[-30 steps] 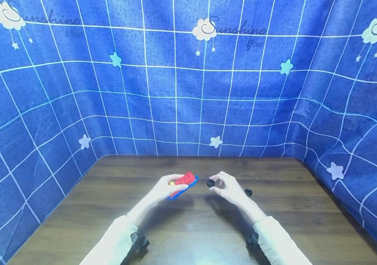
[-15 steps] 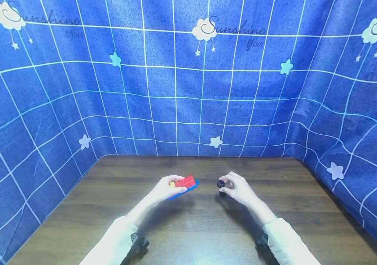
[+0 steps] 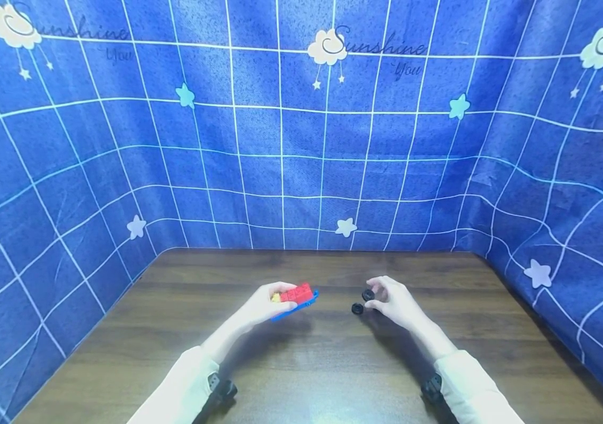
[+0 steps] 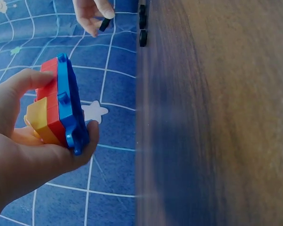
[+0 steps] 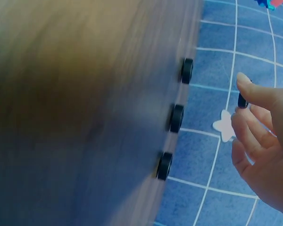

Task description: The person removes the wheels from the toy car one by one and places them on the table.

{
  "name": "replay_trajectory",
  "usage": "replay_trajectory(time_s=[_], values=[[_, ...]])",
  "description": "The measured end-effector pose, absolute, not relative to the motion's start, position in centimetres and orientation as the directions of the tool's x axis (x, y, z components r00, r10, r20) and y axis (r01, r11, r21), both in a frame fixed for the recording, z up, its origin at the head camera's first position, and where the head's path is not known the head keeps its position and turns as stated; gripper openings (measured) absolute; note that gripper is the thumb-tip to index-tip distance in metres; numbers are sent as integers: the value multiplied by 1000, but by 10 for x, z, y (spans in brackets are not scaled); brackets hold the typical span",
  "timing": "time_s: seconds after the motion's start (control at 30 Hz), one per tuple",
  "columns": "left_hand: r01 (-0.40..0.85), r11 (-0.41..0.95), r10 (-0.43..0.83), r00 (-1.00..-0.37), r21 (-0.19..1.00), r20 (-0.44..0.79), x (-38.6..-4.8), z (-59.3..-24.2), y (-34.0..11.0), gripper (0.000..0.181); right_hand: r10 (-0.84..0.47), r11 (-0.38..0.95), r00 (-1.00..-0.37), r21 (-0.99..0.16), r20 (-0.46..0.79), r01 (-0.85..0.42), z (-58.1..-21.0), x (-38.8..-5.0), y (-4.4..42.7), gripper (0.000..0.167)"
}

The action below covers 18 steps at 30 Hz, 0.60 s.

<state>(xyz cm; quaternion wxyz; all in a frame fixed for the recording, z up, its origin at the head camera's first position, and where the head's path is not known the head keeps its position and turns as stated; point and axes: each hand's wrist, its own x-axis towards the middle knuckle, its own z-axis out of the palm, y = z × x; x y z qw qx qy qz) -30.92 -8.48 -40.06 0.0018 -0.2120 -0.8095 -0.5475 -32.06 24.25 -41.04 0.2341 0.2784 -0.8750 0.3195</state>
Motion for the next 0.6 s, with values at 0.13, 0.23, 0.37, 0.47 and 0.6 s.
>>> replay_trajectory(time_s=[0.13, 0.23, 0.37, 0.47, 0.6], values=[[334, 295, 328, -915, 895, 234, -309, -400, -85, 41, -331, 653, -718, -401, 612, -643, -413, -322, 252, 33], [347, 291, 330, -911, 891, 247, -309, -400, -85, 40, -329, 659, -709, -387, 624, -646, -413, -322, 258, 32], [355, 287, 321, -911, 890, 260, -308, -400, -85, 41, -322, 669, -715, -386, 621, -636, -411, -321, 265, 33], [353, 293, 298, -917, 889, 265, -308, -399, -85, 41, -312, 681, -727, -390, 611, -620, -410, -320, 270, 33], [367, 283, 299, -912, 886, 282, -308, -399, -85, 38, -298, 694, -752, -407, 588, -594, -411, -319, 276, 32]])
